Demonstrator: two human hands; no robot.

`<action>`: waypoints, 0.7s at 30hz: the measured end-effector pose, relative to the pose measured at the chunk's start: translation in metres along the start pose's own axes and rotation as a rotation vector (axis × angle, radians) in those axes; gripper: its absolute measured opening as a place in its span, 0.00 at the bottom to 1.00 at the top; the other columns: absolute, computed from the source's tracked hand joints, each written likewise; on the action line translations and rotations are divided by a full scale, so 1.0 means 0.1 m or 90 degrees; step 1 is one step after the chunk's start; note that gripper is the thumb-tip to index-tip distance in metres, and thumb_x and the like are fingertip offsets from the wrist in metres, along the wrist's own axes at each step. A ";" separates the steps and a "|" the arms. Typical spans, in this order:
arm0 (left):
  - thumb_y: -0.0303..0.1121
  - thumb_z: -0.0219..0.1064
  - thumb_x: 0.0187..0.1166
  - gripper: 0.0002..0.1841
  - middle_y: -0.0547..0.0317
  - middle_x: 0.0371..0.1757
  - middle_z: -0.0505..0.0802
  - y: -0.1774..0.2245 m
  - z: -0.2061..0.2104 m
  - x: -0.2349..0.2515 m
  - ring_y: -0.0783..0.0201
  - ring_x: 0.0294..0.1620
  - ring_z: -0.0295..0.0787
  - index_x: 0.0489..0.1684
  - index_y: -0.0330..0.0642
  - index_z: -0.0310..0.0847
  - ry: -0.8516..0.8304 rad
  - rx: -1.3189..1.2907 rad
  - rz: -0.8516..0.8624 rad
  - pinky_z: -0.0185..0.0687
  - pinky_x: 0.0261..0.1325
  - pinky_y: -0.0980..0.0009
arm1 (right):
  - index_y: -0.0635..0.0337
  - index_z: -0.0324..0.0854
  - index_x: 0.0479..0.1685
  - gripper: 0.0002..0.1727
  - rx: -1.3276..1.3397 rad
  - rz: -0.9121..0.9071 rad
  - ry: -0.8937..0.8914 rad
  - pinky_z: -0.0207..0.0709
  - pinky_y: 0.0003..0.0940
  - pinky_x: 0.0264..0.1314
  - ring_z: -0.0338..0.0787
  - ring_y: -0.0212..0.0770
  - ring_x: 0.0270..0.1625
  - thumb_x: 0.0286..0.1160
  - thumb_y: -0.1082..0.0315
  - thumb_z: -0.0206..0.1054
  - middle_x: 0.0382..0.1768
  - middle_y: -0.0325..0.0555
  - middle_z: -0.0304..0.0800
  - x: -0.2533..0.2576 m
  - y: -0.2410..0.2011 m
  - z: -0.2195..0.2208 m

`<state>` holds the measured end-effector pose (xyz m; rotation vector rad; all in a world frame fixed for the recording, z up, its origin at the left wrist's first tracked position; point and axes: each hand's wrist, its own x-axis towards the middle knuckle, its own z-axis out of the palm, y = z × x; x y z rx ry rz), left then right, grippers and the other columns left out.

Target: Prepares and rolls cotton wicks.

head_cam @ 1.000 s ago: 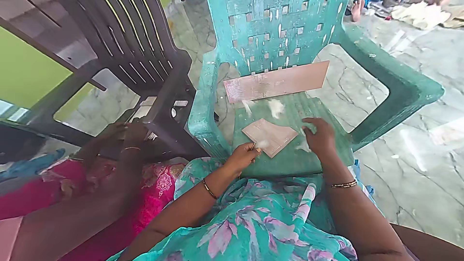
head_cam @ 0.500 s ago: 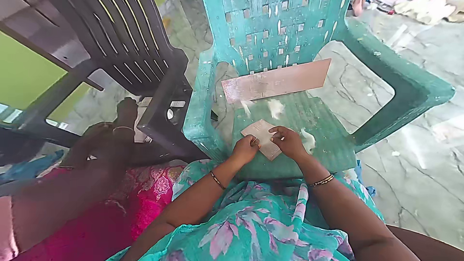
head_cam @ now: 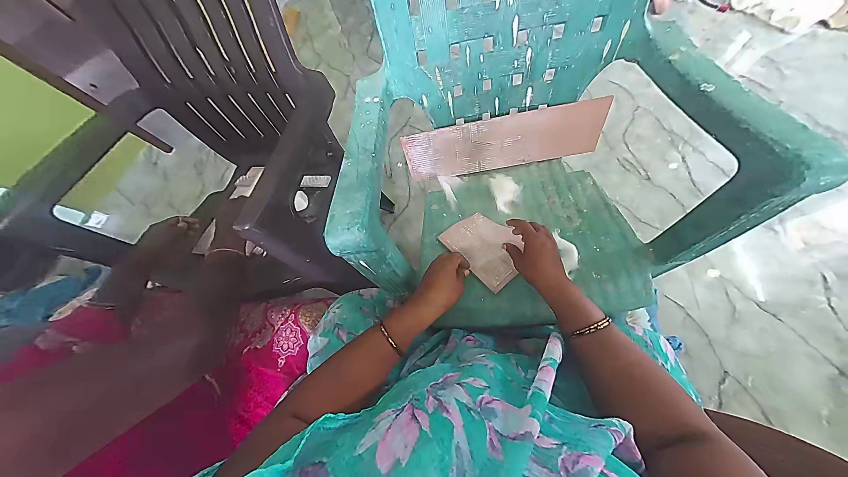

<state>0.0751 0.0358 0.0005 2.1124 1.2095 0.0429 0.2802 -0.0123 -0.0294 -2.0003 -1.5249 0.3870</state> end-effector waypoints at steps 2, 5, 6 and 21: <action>0.28 0.60 0.88 0.11 0.41 0.59 0.89 0.00 0.01 0.03 0.47 0.63 0.86 0.57 0.32 0.84 0.004 0.016 0.001 0.79 0.72 0.50 | 0.59 0.84 0.68 0.19 -0.028 -0.004 0.022 0.72 0.67 0.71 0.83 0.67 0.67 0.78 0.70 0.70 0.62 0.62 0.88 0.00 0.01 -0.03; 0.28 0.61 0.87 0.11 0.39 0.59 0.89 -0.02 0.01 0.05 0.46 0.64 0.86 0.56 0.31 0.84 0.005 0.029 -0.012 0.79 0.72 0.48 | 0.58 0.85 0.67 0.18 -0.066 -0.099 -0.024 0.69 0.68 0.75 0.81 0.63 0.74 0.82 0.75 0.62 0.69 0.59 0.86 -0.03 -0.02 0.04; 0.28 0.61 0.87 0.11 0.39 0.58 0.89 -0.02 0.00 0.05 0.45 0.64 0.86 0.56 0.31 0.84 0.009 0.028 -0.014 0.79 0.72 0.48 | 0.58 0.84 0.70 0.19 -0.078 -0.152 -0.059 0.66 0.68 0.78 0.79 0.61 0.78 0.82 0.74 0.60 0.72 0.57 0.84 -0.05 -0.04 0.10; 0.32 0.57 0.90 0.14 0.41 0.59 0.89 -0.08 -0.02 -0.20 0.47 0.65 0.86 0.56 0.32 0.85 -0.105 0.018 0.033 0.78 0.71 0.48 | 0.53 0.50 0.96 0.41 -0.297 -0.187 -0.440 0.23 0.74 0.91 0.48 0.46 0.97 0.90 0.38 0.40 0.95 0.44 0.50 -0.73 -0.15 -0.33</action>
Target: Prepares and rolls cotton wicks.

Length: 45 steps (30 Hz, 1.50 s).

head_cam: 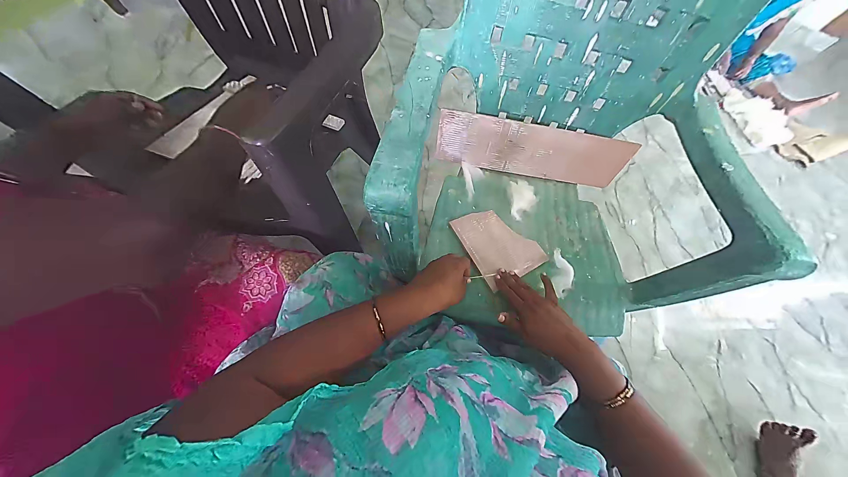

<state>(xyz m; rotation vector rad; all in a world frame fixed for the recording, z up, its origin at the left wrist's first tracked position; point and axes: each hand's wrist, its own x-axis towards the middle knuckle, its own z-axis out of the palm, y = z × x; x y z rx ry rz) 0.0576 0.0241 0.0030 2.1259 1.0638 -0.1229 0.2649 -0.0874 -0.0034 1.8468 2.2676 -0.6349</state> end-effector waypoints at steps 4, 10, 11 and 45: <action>0.32 0.58 0.90 0.13 0.41 0.59 0.88 -0.03 -0.01 -0.02 0.47 0.65 0.85 0.57 0.32 0.84 0.011 -0.050 -0.007 0.78 0.71 0.48 | 0.53 0.57 0.94 0.40 0.017 0.010 -0.012 0.23 0.74 0.91 0.50 0.47 0.96 0.90 0.38 0.42 0.93 0.43 0.57 -0.14 0.01 -0.17; 0.29 0.60 0.88 0.12 0.37 0.61 0.87 -0.10 -0.08 0.09 0.43 0.67 0.85 0.58 0.29 0.83 0.127 -0.065 -0.023 0.79 0.73 0.48 | 0.56 0.51 0.95 0.36 0.001 0.046 0.079 0.26 0.70 0.93 0.44 0.48 0.97 0.93 0.47 0.45 0.95 0.48 0.50 0.52 0.01 -0.26; 0.28 0.59 0.88 0.13 0.37 0.63 0.87 -0.11 -0.08 0.12 0.43 0.67 0.85 0.59 0.29 0.83 0.130 -0.057 -0.030 0.79 0.73 0.47 | 0.57 0.51 0.95 0.36 0.007 0.032 0.102 0.28 0.70 0.93 0.45 0.48 0.97 0.93 0.48 0.46 0.95 0.48 0.50 0.67 0.02 -0.23; 0.28 0.58 0.88 0.12 0.39 0.62 0.86 -0.06 0.00 0.01 0.43 0.63 0.87 0.61 0.31 0.81 0.058 0.012 0.026 0.82 0.67 0.47 | 0.55 0.41 0.97 0.44 0.003 0.017 0.015 0.20 0.74 0.90 0.39 0.46 0.98 0.90 0.36 0.38 0.97 0.46 0.41 0.38 -0.07 0.03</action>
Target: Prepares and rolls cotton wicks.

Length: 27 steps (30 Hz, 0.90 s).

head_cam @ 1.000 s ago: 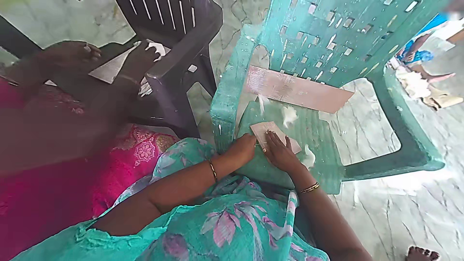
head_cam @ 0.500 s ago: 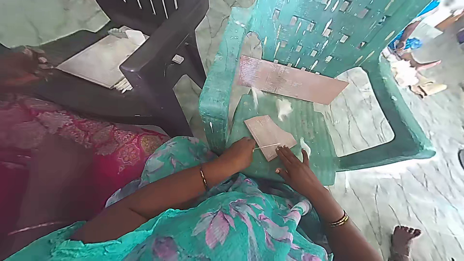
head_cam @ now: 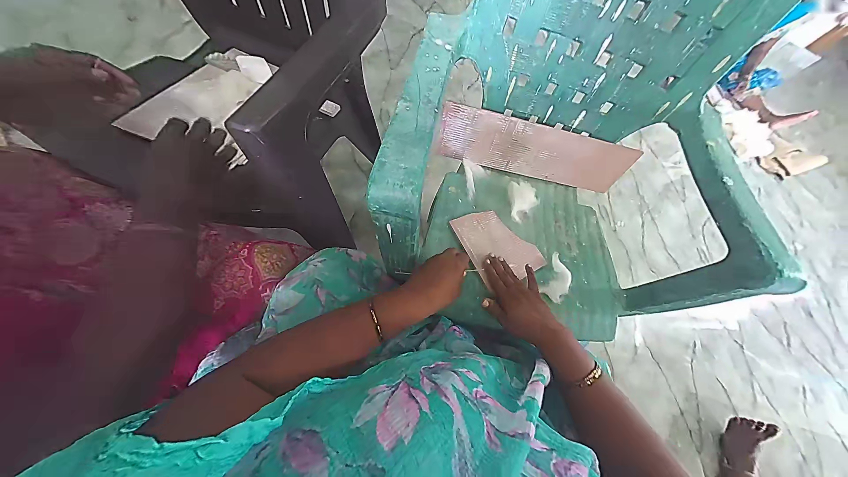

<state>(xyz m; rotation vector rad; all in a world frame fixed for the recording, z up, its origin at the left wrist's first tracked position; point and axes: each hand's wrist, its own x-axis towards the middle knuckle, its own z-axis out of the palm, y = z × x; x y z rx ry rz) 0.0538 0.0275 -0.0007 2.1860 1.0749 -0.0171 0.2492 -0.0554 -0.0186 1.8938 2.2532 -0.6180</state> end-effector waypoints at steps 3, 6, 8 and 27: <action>0.30 0.55 0.90 0.14 0.41 0.63 0.86 0.05 0.02 -0.04 0.44 0.65 0.86 0.63 0.33 0.81 -0.052 -0.007 0.016 0.82 0.68 0.47 | 0.55 0.49 0.96 0.41 0.004 -0.020 0.010 0.27 0.76 0.90 0.49 0.49 0.96 0.90 0.40 0.43 0.95 0.46 0.50 -0.30 -0.01 0.03; 0.31 0.53 0.92 0.16 0.40 0.65 0.85 0.05 0.04 -0.06 0.43 0.67 0.85 0.67 0.33 0.80 -0.075 -0.026 0.026 0.79 0.71 0.46 | 0.53 0.60 0.92 0.38 0.038 -0.040 0.043 0.29 0.78 0.88 0.55 0.49 0.95 0.89 0.41 0.45 0.92 0.44 0.60 -0.50 0.07 0.02; 0.30 0.54 0.91 0.15 0.39 0.66 0.85 0.02 0.05 -0.05 0.43 0.67 0.85 0.66 0.33 0.80 -0.046 -0.038 0.015 0.80 0.71 0.46 | 0.58 0.66 0.89 0.37 0.053 -0.027 0.099 0.31 0.80 0.87 0.59 0.53 0.93 0.89 0.42 0.46 0.89 0.48 0.66 -0.53 0.13 0.00; 0.28 0.58 0.88 0.14 0.40 0.66 0.85 -0.07 0.04 0.02 0.42 0.66 0.86 0.64 0.34 0.82 0.008 0.020 0.007 0.82 0.68 0.45 | 0.57 0.47 0.96 0.45 -0.030 0.045 0.028 0.20 0.79 0.87 0.45 0.49 0.97 0.88 0.35 0.38 0.95 0.49 0.48 -0.14 -0.08 0.00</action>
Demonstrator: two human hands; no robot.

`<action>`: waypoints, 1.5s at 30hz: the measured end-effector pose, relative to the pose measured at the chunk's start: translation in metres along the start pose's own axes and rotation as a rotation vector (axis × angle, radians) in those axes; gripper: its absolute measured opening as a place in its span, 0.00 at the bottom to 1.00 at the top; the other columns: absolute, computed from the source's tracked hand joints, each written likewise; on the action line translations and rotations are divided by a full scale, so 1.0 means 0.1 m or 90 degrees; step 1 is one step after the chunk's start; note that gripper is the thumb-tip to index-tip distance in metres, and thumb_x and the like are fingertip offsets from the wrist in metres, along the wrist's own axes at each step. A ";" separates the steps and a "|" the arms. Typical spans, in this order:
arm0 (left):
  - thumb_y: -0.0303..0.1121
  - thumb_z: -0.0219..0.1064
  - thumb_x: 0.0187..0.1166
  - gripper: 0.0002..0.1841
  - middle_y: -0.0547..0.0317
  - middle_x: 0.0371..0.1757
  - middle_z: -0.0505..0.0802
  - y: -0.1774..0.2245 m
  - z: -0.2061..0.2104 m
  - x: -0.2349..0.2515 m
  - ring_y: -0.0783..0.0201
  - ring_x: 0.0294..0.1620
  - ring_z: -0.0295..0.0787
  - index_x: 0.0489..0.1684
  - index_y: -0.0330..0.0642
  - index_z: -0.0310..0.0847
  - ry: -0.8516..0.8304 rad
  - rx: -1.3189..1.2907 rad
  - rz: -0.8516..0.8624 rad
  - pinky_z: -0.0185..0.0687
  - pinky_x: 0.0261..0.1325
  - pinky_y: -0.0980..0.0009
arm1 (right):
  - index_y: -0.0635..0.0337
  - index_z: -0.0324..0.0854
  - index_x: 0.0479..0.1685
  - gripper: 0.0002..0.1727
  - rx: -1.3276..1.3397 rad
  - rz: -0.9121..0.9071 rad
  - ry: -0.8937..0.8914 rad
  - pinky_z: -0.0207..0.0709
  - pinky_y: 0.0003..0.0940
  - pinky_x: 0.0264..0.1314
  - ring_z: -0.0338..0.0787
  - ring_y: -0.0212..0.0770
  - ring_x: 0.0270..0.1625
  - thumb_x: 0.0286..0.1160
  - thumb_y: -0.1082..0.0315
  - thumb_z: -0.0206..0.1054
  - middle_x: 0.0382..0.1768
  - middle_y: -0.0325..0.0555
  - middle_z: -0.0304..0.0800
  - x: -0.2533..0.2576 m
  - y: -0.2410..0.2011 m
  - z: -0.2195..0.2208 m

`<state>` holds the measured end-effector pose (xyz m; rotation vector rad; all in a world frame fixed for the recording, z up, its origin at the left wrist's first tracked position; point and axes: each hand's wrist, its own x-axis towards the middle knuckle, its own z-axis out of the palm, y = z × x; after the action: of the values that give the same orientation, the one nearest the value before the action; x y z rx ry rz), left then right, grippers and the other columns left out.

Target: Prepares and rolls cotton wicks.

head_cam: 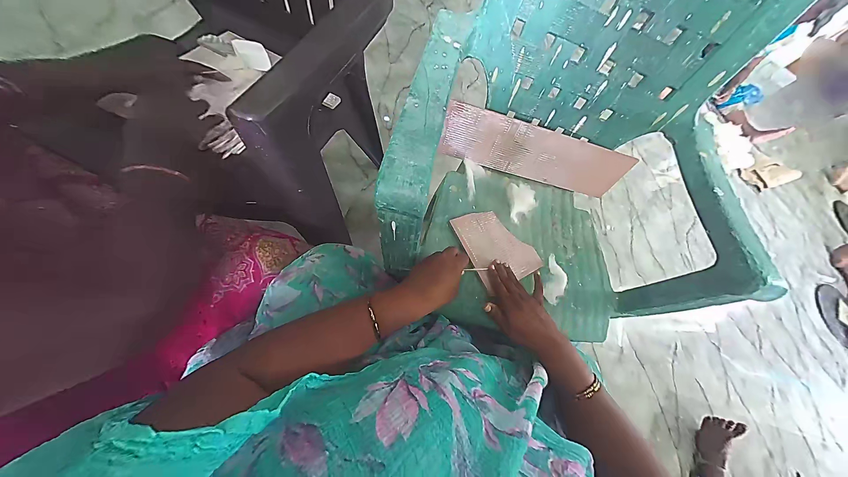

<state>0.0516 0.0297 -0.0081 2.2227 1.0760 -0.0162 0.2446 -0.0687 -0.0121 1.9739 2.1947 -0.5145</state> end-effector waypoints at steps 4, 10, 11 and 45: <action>0.30 0.56 0.90 0.15 0.41 0.64 0.86 0.02 0.03 -0.06 0.44 0.65 0.86 0.65 0.35 0.82 -0.014 0.010 0.018 0.82 0.68 0.47 | 0.55 0.70 0.86 0.35 0.011 -0.046 0.098 0.31 0.85 0.83 0.62 0.54 0.92 0.88 0.42 0.49 0.87 0.43 0.71 -0.28 0.03 0.03; 0.31 0.55 0.91 0.14 0.43 0.59 0.87 0.04 0.04 -0.15 0.45 0.62 0.87 0.61 0.35 0.84 0.018 0.002 0.058 0.83 0.66 0.47 | 0.53 0.93 0.52 0.13 0.053 0.005 0.450 0.59 0.78 0.76 0.90 0.56 0.67 0.80 0.63 0.65 0.55 0.46 0.96 -0.29 0.08 0.19; 0.32 0.55 0.91 0.14 0.43 0.58 0.88 0.04 0.04 -0.16 0.46 0.61 0.88 0.60 0.36 0.85 0.020 0.006 0.073 0.83 0.65 0.48 | 0.52 0.93 0.54 0.13 0.047 0.019 0.464 0.59 0.77 0.76 0.88 0.56 0.69 0.80 0.63 0.65 0.58 0.46 0.95 -0.26 0.09 0.20; 0.33 0.52 0.92 0.16 0.42 0.59 0.88 -0.10 -0.01 -0.03 0.46 0.61 0.88 0.61 0.34 0.85 0.001 -0.046 0.103 0.82 0.66 0.48 | 0.60 0.91 0.56 0.18 0.289 0.474 0.300 0.70 0.72 0.69 0.88 0.65 0.64 0.89 0.57 0.61 0.54 0.62 0.93 0.37 1.51 -0.50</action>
<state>0.0424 0.0327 -0.0124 2.2376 0.8800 0.0931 0.3946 -0.0049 -0.0017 3.1903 1.3808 -0.4826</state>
